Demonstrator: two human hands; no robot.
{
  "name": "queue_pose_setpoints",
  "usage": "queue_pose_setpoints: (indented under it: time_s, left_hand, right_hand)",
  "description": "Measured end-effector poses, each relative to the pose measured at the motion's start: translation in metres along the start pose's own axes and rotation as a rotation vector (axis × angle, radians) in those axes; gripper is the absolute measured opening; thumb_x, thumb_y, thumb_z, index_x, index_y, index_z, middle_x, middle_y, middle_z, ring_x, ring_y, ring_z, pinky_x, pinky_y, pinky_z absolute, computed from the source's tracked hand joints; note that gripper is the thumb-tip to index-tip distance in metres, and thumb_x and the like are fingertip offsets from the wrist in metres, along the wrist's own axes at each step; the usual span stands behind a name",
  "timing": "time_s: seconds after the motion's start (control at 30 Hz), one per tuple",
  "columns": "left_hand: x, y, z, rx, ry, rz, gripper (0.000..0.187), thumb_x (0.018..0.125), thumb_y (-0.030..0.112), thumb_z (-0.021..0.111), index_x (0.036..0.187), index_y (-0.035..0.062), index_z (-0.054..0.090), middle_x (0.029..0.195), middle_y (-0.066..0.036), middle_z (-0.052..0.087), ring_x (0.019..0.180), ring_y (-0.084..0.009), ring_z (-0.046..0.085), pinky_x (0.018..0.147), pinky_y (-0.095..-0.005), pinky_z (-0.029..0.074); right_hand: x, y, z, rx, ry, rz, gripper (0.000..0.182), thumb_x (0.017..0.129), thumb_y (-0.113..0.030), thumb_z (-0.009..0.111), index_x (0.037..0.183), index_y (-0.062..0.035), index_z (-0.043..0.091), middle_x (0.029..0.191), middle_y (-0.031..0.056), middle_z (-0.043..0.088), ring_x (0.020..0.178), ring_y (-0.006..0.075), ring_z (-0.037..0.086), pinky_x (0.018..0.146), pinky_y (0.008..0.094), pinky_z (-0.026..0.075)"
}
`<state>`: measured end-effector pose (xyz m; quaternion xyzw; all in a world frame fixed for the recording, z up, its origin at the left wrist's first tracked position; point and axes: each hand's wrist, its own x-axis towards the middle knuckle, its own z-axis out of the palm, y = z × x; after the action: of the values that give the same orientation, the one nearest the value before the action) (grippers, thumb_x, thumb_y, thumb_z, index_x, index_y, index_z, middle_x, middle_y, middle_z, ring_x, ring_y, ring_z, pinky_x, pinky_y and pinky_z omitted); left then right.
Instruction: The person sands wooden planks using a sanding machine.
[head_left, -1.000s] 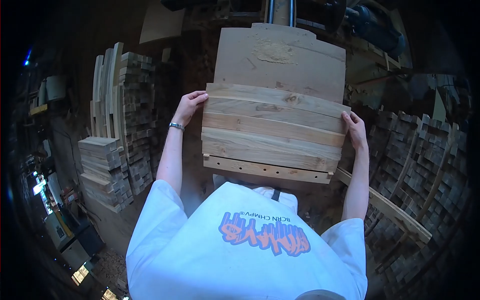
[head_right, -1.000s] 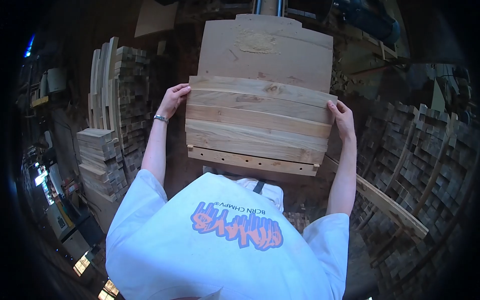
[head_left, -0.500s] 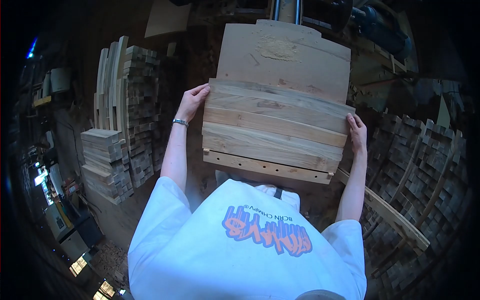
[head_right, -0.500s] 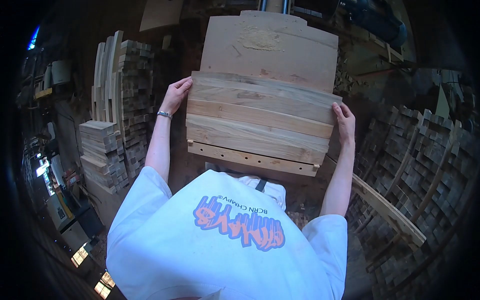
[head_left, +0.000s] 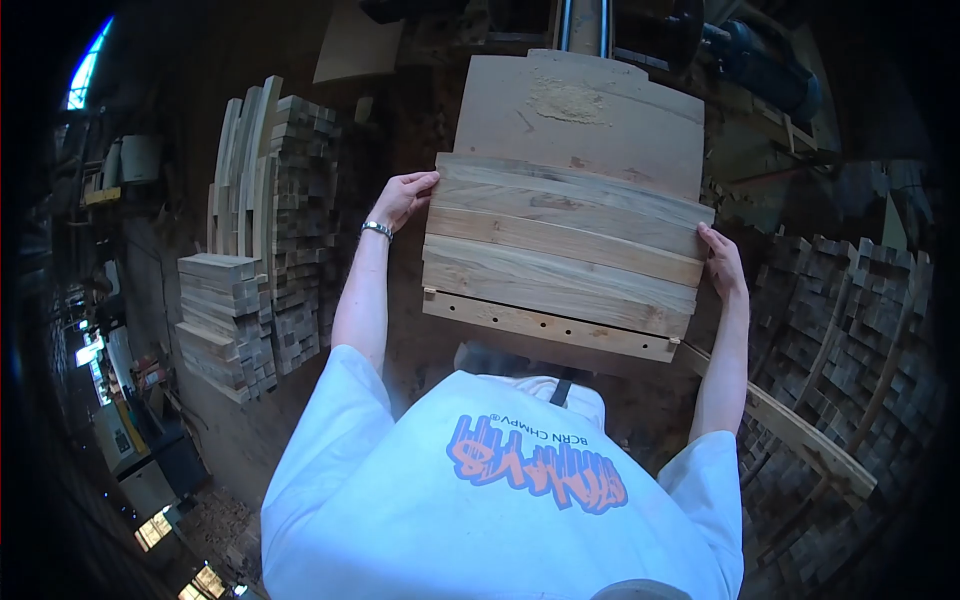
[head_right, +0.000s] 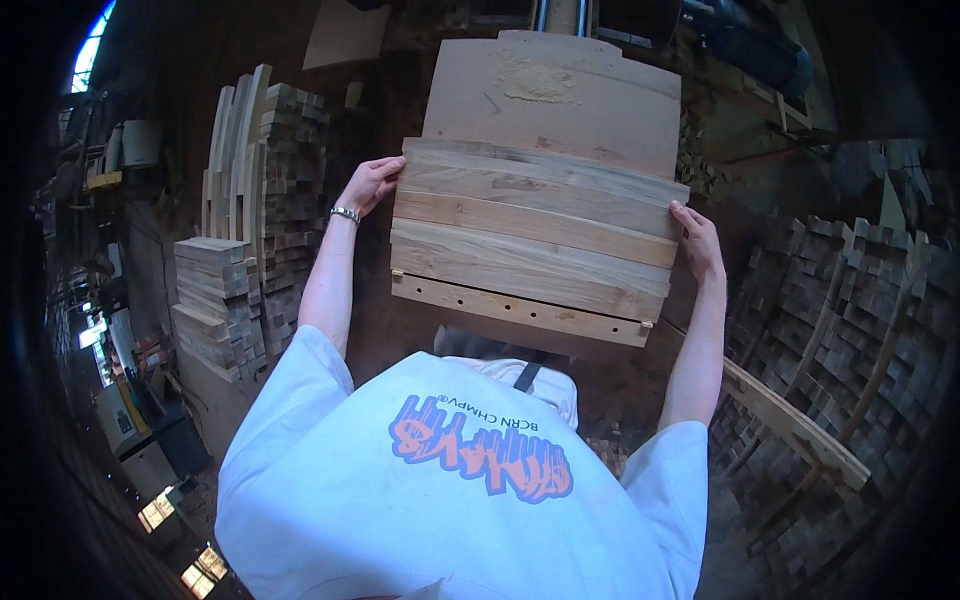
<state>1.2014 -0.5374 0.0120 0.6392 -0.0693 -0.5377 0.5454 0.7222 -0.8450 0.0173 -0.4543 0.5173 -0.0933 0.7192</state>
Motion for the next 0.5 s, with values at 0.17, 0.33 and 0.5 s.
queue_pose_setpoints:
  time_s: [0.17,0.33,0.5]
  left_hand:
    - [0.003,-0.008,0.004,0.052,0.017,0.047,0.034,0.089,0.022,0.065,0.113,-0.0019,0.063,0.106,-0.007,0.066,0.098,-0.0155,0.061,0.088,-0.0302,0.048]
    - [0.007,-0.015,0.009,0.052,0.077,0.009,0.034,0.088,0.027,0.064,0.111,0.0022,0.063,0.096,-0.007,0.065,0.095,-0.0159,0.060,0.084,-0.0296,0.047]
    - [-0.026,0.001,0.105,0.995,0.665,0.904,0.041,0.074,0.015,0.064,0.111,0.0007,0.060,0.102,-0.020,0.063,0.099,-0.0343,0.058,0.091,-0.0428,0.043]
  right_hand:
    - [0.006,0.007,0.004,0.115,0.007,-0.003,0.056,0.088,-0.039,0.064,0.127,-0.0005,0.054,0.129,0.0087,0.054,0.119,0.0203,0.050,0.097,0.0406,0.040]
    - [-0.022,0.006,0.051,-0.874,0.793,-0.290,0.092,0.073,-0.060,0.069,0.130,0.0073,0.042,0.130,0.0258,0.044,0.125,0.0360,0.038,0.104,0.0446,0.032]
    - [-0.125,0.054,0.216,-1.076,0.358,-0.975,0.077,0.077,-0.050,0.068,0.129,0.0015,0.045,0.134,0.0198,0.041,0.129,0.0356,0.034,0.110,0.0487,0.023]
